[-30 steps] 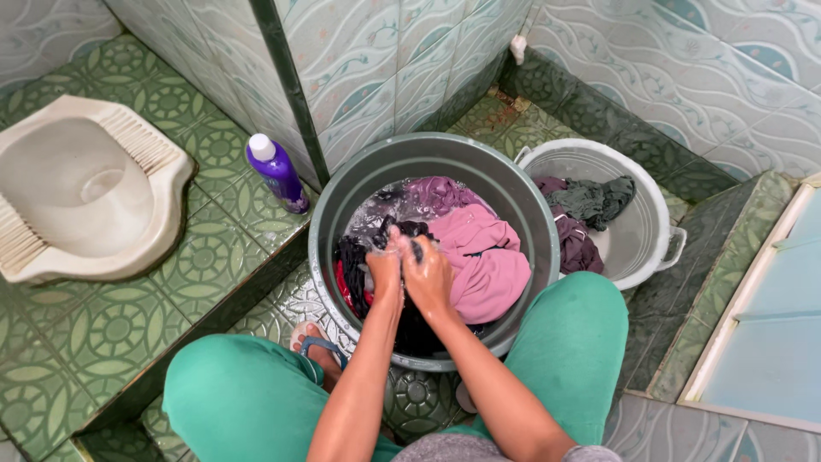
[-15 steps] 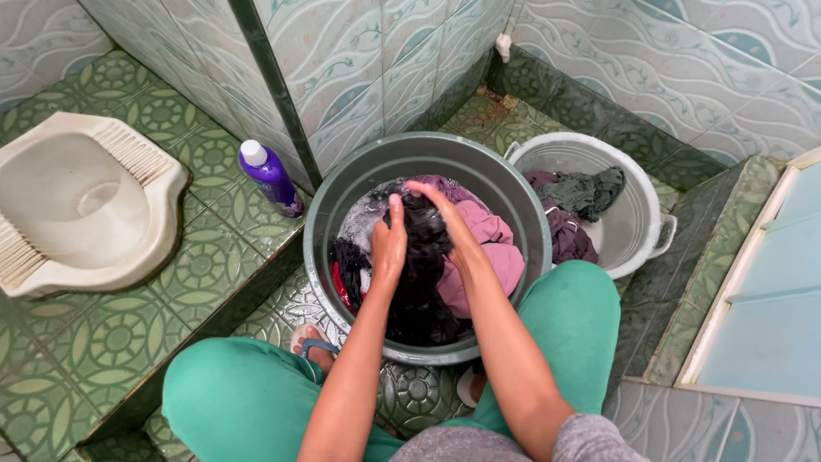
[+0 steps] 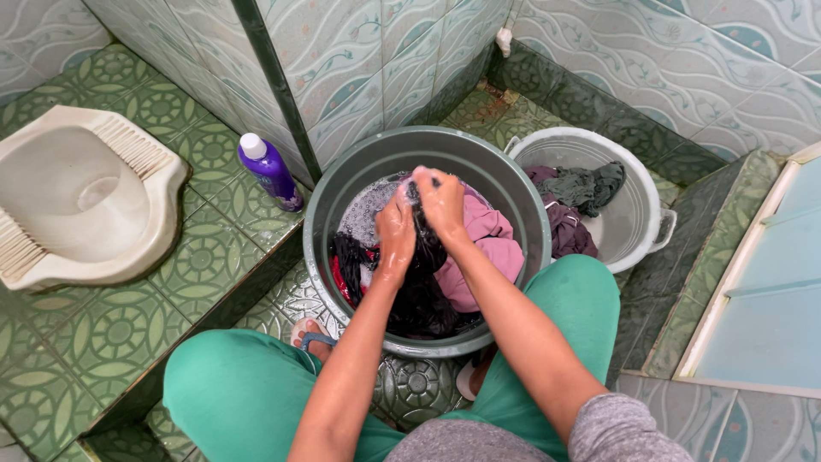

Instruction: The person hand-washes several pieces of clothing in a metal basin filled with soapy water. They repeatedly submerge, agitate, and wring out dark and pink garments, then transfer them to a white plastic basin beside them.

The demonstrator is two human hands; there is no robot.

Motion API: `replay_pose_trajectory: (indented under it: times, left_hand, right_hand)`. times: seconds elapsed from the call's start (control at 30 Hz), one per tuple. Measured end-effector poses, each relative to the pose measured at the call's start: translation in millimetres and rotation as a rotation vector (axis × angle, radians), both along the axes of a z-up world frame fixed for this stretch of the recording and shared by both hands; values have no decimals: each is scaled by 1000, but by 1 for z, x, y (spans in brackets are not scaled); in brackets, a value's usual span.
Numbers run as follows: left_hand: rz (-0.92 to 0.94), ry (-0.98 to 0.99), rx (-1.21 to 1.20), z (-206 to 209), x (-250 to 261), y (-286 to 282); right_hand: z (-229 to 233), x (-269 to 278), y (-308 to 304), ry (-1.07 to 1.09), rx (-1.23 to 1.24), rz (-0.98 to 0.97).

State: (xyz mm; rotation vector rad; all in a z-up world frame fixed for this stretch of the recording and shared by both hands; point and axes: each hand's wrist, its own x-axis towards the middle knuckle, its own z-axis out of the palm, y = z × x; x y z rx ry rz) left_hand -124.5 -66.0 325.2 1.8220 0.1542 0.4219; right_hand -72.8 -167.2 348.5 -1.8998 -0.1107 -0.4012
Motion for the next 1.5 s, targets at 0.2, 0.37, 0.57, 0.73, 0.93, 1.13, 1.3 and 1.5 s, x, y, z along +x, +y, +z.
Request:
replay_pose_trajectory:
  times: [0.2,0.37,0.57,0.73,0.93,1.13,1.3,1.5]
  left_hand:
    - [-523,-192,-303,-23,-9,25]
    - [-336,85,169,-74,-16,27]
    - [-155,-58,-208,-110,17,65]
    - [-91,143,-374,-38,26,80]
    - [-285,59,-370,38,28,22]
    - [-300,110,-623,40,21,11]
    - [34,565,-1027,6,-38,20]
    - [-225,710,-1681,-60,-9,20]
  right_hand:
    - [17,36,-23,340,857,115]
    - [48,42,-36,292,981,97]
    - [-8,68,-107,9,355,-151]
    - [-13,21,-116,117,-404,217]
    - [37,-24,-38,-194,-194,595]
    - [39,-6,-22,-293,-157,147]
    - [41,-8,-25,-212,165,-40]
    - [34,-60,-37,22,565,56]
